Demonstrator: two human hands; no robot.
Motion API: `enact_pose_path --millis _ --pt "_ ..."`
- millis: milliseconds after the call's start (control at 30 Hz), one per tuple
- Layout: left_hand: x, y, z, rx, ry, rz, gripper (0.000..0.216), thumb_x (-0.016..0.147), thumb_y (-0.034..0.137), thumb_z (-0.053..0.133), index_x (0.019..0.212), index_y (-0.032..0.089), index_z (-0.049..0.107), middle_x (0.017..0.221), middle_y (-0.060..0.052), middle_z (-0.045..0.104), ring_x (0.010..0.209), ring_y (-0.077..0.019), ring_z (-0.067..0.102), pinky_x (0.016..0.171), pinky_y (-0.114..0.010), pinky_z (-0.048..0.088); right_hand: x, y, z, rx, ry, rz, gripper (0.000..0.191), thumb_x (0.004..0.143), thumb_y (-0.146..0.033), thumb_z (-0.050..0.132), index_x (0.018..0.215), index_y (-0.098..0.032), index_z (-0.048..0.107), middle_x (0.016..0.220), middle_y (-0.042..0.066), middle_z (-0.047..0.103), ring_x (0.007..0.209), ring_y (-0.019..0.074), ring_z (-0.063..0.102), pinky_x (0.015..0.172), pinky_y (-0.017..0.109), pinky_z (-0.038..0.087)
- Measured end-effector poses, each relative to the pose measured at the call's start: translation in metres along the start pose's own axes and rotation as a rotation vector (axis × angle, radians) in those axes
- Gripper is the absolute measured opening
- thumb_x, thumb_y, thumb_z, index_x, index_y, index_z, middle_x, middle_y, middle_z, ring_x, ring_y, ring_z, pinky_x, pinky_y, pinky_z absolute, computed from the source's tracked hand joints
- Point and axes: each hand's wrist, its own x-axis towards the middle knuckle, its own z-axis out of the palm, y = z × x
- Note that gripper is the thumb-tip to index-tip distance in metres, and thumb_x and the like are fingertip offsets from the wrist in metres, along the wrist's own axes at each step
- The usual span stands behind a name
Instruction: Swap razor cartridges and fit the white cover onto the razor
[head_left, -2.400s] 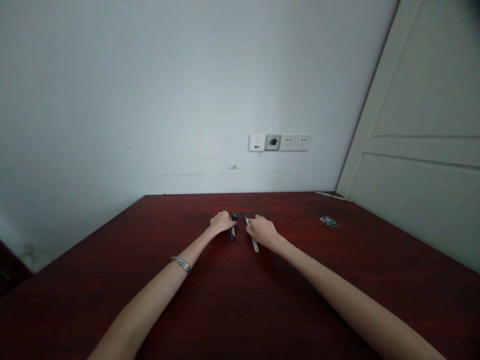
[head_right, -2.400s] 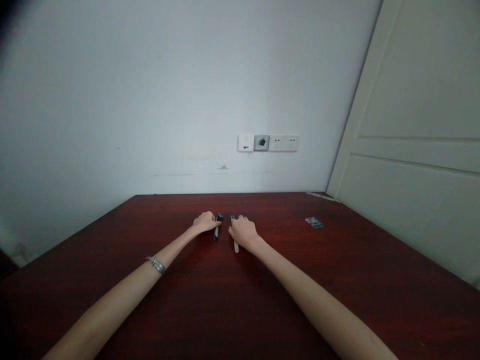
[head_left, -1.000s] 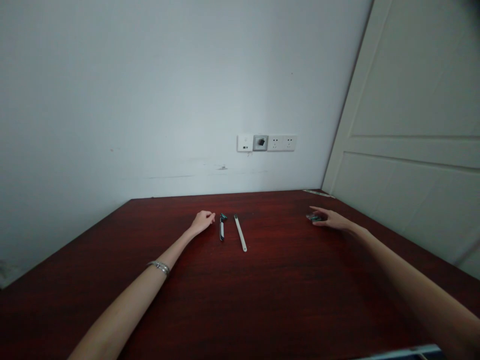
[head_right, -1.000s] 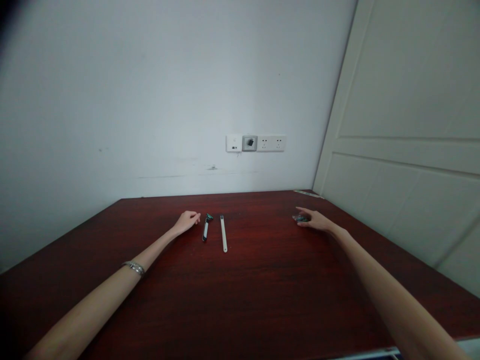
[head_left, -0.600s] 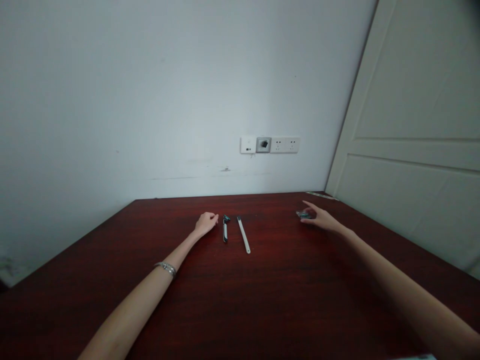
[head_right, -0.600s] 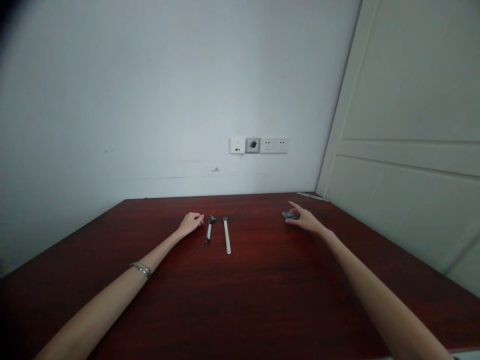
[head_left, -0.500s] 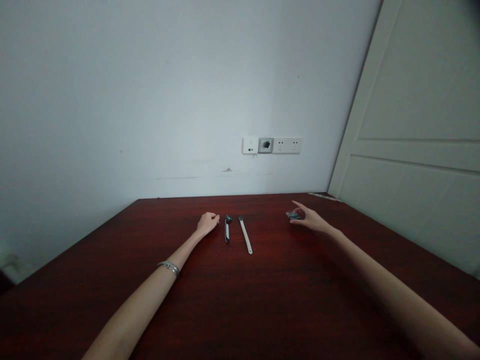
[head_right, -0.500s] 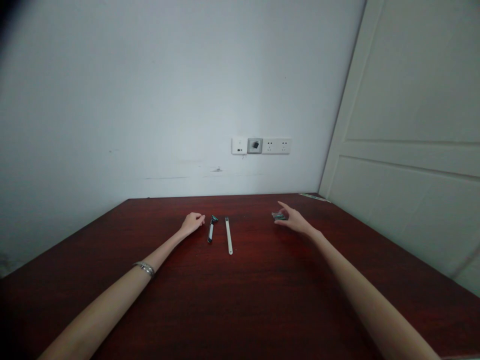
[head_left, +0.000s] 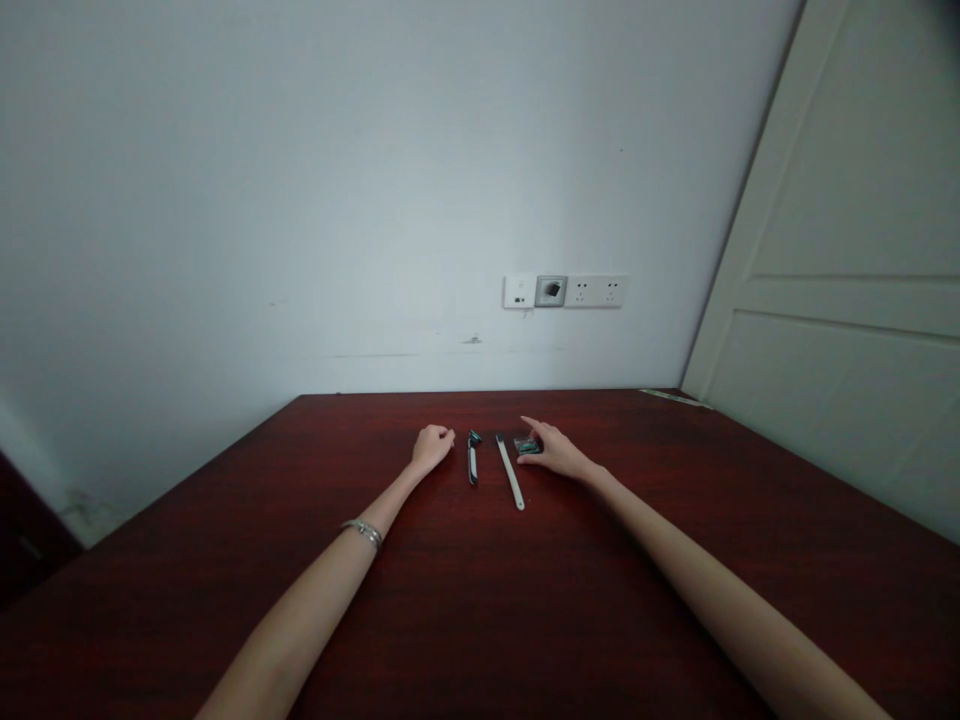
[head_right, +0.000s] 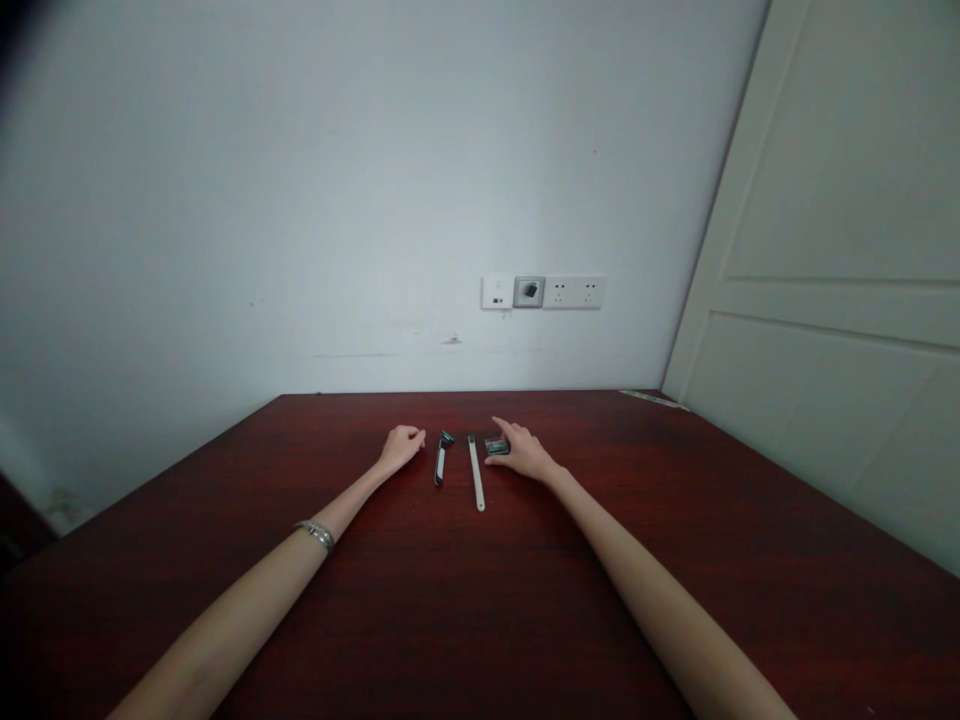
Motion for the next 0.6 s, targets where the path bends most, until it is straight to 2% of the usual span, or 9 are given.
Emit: enact_pose_path --millis 233,600 --pt "-0.0017 0.0023 -0.0016 0.001 0.001 -0.005 0.034 0.080 0.032 0.041 0.062 0.015 0.065 0.066 -0.006 0.066 0.067 -0.0173 0.060 0.063 -0.025 0.039 -0.0027 0.0001 -0.0004 -0.030 -0.009 0.041 0.085 0.064 -0.058 0.064 0.136 -0.025 0.033 0.099 0.008 0.057 0.094 0.0246 0.051 0.080 0.039 0.040" --pt "-0.0021 0.0022 -0.0007 0.008 0.012 0.000 0.033 0.078 0.031 0.042 0.062 0.015 0.066 0.066 -0.006 0.066 0.065 -0.0170 0.060 0.063 -0.025 0.039 -0.0046 0.0045 0.0002 -0.023 0.005 -0.011 0.080 0.063 -0.060 0.064 0.130 -0.024 0.042 0.095 0.007 0.059 0.092 0.0248 0.053 0.081 0.039 0.041"
